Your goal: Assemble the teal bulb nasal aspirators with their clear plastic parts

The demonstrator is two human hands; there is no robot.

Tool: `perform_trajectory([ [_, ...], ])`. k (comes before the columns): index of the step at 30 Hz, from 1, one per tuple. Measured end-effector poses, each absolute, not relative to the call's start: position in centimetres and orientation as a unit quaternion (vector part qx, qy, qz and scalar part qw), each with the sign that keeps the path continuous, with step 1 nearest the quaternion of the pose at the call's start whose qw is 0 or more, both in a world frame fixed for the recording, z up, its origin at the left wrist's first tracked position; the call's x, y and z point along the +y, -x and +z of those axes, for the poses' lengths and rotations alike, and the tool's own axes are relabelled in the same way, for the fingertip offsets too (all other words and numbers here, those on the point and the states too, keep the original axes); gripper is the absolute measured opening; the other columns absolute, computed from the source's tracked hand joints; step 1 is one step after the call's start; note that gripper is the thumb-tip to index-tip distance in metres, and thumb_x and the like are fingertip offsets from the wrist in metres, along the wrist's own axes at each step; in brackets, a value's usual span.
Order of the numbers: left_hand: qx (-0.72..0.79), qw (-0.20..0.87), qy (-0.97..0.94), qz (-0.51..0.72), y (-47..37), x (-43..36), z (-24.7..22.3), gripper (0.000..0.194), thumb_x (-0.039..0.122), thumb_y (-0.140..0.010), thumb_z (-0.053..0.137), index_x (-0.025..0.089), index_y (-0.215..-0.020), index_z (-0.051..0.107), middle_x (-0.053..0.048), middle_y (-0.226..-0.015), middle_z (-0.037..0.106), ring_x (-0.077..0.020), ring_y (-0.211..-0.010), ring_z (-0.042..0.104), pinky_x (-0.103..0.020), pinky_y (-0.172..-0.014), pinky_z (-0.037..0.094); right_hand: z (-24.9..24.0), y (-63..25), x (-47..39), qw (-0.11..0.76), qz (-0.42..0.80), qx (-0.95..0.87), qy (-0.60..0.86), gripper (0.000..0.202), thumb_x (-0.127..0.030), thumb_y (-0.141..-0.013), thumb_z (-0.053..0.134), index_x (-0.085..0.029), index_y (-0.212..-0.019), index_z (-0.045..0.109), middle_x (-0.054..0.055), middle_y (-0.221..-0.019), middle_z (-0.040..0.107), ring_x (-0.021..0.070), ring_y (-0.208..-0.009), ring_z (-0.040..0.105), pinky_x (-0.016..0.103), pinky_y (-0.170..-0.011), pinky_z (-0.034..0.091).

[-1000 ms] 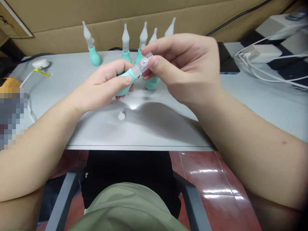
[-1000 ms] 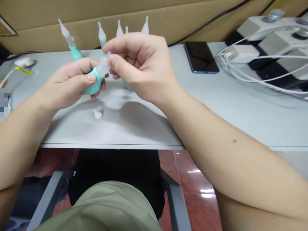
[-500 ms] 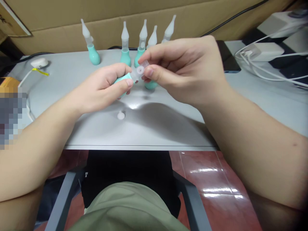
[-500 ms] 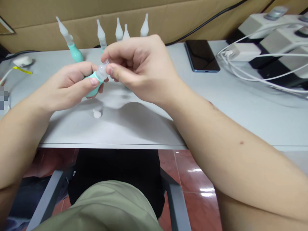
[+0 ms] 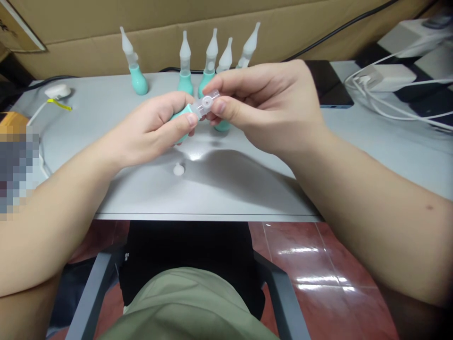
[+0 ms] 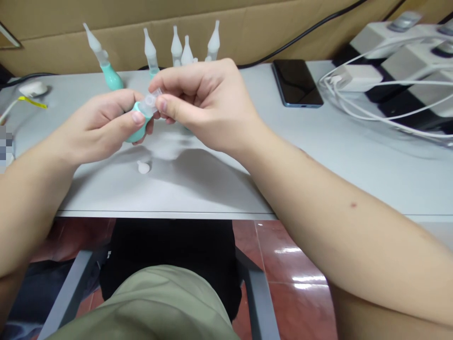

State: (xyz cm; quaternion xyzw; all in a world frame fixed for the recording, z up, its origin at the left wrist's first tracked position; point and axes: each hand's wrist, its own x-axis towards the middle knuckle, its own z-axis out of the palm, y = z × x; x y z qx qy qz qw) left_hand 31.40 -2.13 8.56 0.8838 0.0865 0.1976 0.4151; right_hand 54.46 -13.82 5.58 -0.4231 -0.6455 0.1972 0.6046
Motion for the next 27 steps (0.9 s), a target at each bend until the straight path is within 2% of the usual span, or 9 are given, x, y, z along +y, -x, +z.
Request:
perform_trajectory([
  [8, 0.085, 0.406, -0.895, 0.167, -31.0, -2.1, 8.7, 0.022, 0.035, -0.122, 0.062, 0.023, -0.106, 0.072, -0.001, -0.086, 0.058, -0.0199, -0.084, 0.054, -0.035, -0.084, 0.043, 6.5, -55.3, -14.9, 0.52, 0.151, -0.682, 0.491, 0.024, -0.053, -0.106, 0.099, -0.03, -0.103, 0.092, 0.004, -0.089, 0.075, 0.0257, -0.088, 0.069, 0.043, -0.09, 0.067],
  [12, 0.098, 0.397, -0.894, 0.182, -31.3, -1.9, 8.6, 0.024, 0.04, -0.118, 0.065, 0.024, -0.102, 0.071, -0.002, -0.088, 0.061, -0.0208, -0.084, 0.058, -0.037, -0.08, 0.043, 6.1, -54.4, -14.3, 0.536, 0.16, -0.689, 0.461, 0.011, -0.04, -0.11, 0.093, -0.03, -0.106, 0.093, 0.002, -0.091, 0.077, 0.0212, -0.084, 0.067, 0.038, -0.089, 0.062],
  [15, 0.128, 0.422, -0.867, 0.234, -31.5, -1.2, 8.6, 0.015, 0.033, -0.113, 0.069, 0.024, -0.101, 0.073, -0.004, -0.092, 0.069, -0.0193, -0.081, 0.06, -0.037, -0.077, 0.045, 5.6, -52.7, -13.6, 0.616, 0.144, -0.645, 0.428, 0.005, -0.029, -0.103, 0.091, -0.024, -0.102, 0.088, 0.0, -0.089, 0.075, 0.0144, -0.069, 0.059, 0.035, -0.074, 0.052],
  [17, 0.13, 0.446, -0.831, 0.305, -31.4, -0.5, 8.7, 0.011, 0.024, -0.111, 0.068, 0.024, -0.105, 0.077, -0.004, -0.095, 0.074, -0.0191, -0.081, 0.065, -0.038, -0.077, 0.049, 5.4, -51.6, -13.6, 0.684, 0.112, -0.595, 0.407, 0.008, -0.022, -0.096, 0.087, -0.023, -0.099, 0.079, -0.003, -0.082, 0.064, 0.0126, -0.064, 0.049, 0.035, -0.063, 0.038],
  [18, 0.124, 0.45, -0.817, 0.338, -31.4, -0.1, 8.6, 0.012, 0.021, -0.11, 0.069, 0.025, -0.108, 0.08, -0.004, -0.096, 0.076, -0.0195, -0.082, 0.067, -0.039, -0.079, 0.052, 5.4, -51.3, -13.8, 0.695, 0.096, -0.589, 0.4, 0.012, -0.021, -0.098, 0.085, -0.024, -0.095, 0.073, -0.004, -0.08, 0.057, 0.0125, -0.067, 0.045, 0.035, -0.063, 0.031],
  [20, 0.12, 0.445, -0.811, 0.359, -31.3, 0.4, 8.6, 0.011, 0.023, -0.109, 0.074, 0.029, -0.111, 0.083, -0.003, -0.099, 0.08, -0.0212, -0.082, 0.07, -0.043, -0.081, 0.055, 5.3, -50.9, -14.5, 0.655, 0.082, -0.659, 0.361, 0.023, -0.021, -0.098, 0.085, -0.023, -0.089, 0.064, -0.004, -0.083, 0.052, 0.0117, -0.068, 0.04, 0.034, -0.066, 0.032],
  [21, 0.127, 0.442, -0.816, 0.351, -31.3, 0.5, 8.5, 0.008, 0.026, -0.109, 0.077, 0.031, -0.11, 0.084, -0.003, -0.099, 0.08, -0.022, -0.082, 0.069, -0.044, -0.079, 0.055, 5.2, -50.9, -14.8, 0.592, 0.101, -0.714, 0.36, 0.018, -0.023, -0.098, 0.085, -0.023, -0.094, 0.068, -0.003, -0.085, 0.055, 0.0122, -0.069, 0.042, 0.033, -0.067, 0.035],
  [24, 0.175, 0.445, -0.819, 0.315, -31.5, 0.1, 8.4, 0.006, 0.034, -0.108, 0.079, 0.031, -0.103, 0.082, -0.003, -0.095, 0.077, -0.0205, -0.075, 0.062, -0.041, -0.069, 0.049, 4.7, -51.2, -15.4, 0.388, 0.167, -0.821, 0.385, 0.013, -0.027, -0.107, 0.079, -0.023, -0.119, 0.082, 0.006, -0.109, 0.075, 0.0184, -0.082, 0.062, 0.034, -0.076, 0.051],
  [27, 0.182, 0.441, -0.829, 0.292, -31.8, -0.5, 8.3, 0.012, 0.039, -0.106, 0.079, 0.028, -0.103, 0.074, -0.003, -0.09, 0.071, -0.018, -0.07, 0.057, -0.037, -0.065, 0.046, 4.5, -51.6, -15.5, 0.325, 0.192, -0.846, 0.377, 0.018, -0.014, -0.11, 0.068, -0.021, -0.11, 0.084, 0.009, -0.109, 0.079, 0.0213, -0.091, 0.071, 0.036, -0.083, 0.056],
])
